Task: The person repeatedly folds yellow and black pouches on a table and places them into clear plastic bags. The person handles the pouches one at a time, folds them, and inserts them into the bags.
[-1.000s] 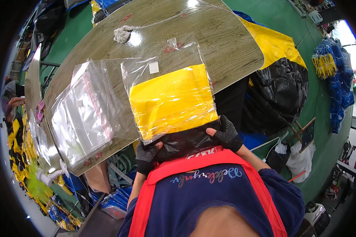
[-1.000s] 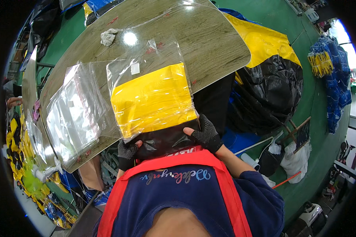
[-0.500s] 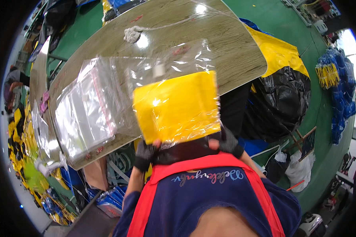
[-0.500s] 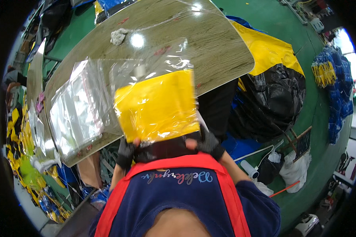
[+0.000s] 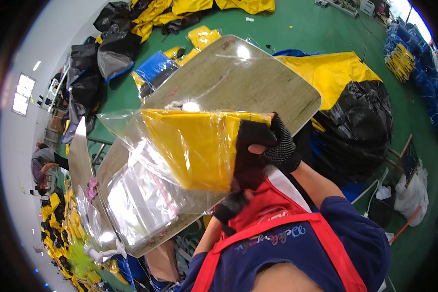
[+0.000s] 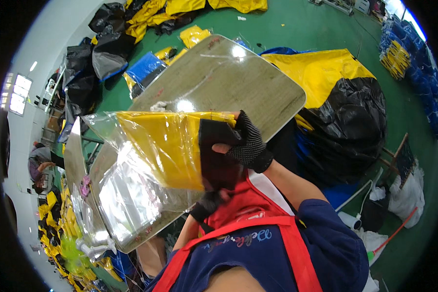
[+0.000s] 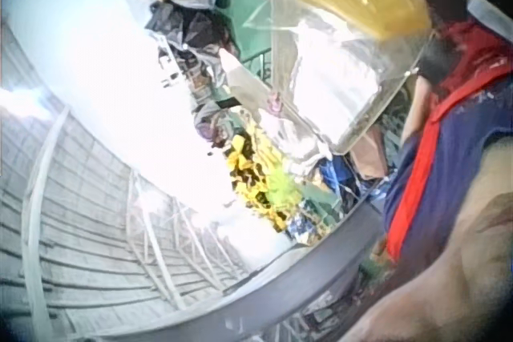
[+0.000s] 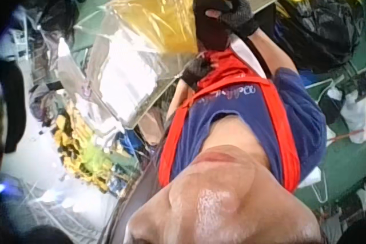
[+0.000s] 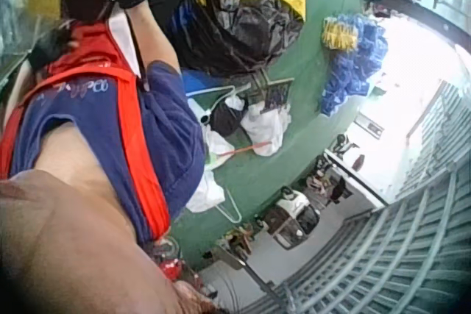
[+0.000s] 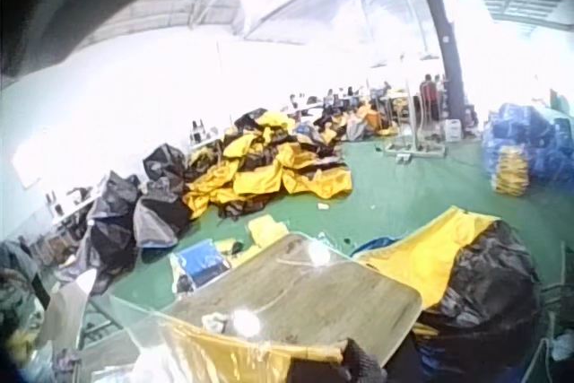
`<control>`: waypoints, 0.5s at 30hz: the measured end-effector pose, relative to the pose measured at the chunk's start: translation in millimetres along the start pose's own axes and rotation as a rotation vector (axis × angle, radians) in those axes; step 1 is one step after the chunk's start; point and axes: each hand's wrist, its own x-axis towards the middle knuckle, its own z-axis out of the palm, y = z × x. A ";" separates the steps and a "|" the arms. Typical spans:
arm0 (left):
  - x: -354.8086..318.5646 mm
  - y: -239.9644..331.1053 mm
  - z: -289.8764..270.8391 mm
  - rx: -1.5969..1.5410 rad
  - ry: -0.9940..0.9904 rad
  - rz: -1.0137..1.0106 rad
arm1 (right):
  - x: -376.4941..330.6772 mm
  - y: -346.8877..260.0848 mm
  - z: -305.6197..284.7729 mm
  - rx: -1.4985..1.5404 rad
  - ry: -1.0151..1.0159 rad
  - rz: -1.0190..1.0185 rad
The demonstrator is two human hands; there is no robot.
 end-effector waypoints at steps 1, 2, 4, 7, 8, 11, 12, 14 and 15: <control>-10.5 14.7 -19.5 0.055 -0.108 0.031 | 9.0 2.8 -8.4 -0.177 0.002 -0.117; -24.4 35.0 -34.1 -0.006 0.210 0.190 | 14.5 4.7 -14.8 -0.206 0.027 -0.292; -33.2 53.8 -80.8 0.412 0.684 0.233 | 18.9 13.1 -24.0 -0.329 -0.083 -0.381; -8.2 103.1 -157.1 0.936 0.931 0.624 | 23.0 19.6 -24.6 -0.389 -0.220 -0.497; 1.8 111.5 -171.5 0.819 0.748 0.644 | 23.4 20.8 -22.3 -0.360 -0.267 -0.518; 19.1 102.8 -178.8 0.765 0.531 0.528 | 9.1 29.4 -22.6 -0.342 -0.128 -0.377; 26.4 106.2 -176.9 0.732 0.555 0.640 | -2.7 51.8 -27.3 -0.152 -0.187 -0.199; 41.0 120.8 -165.0 0.758 0.597 0.699 | -2.5 49.7 -18.7 -0.051 -0.224 -0.218; 48.7 128.7 -162.0 0.766 0.590 0.709 | -0.5 45.5 -14.4 -0.053 -0.195 -0.131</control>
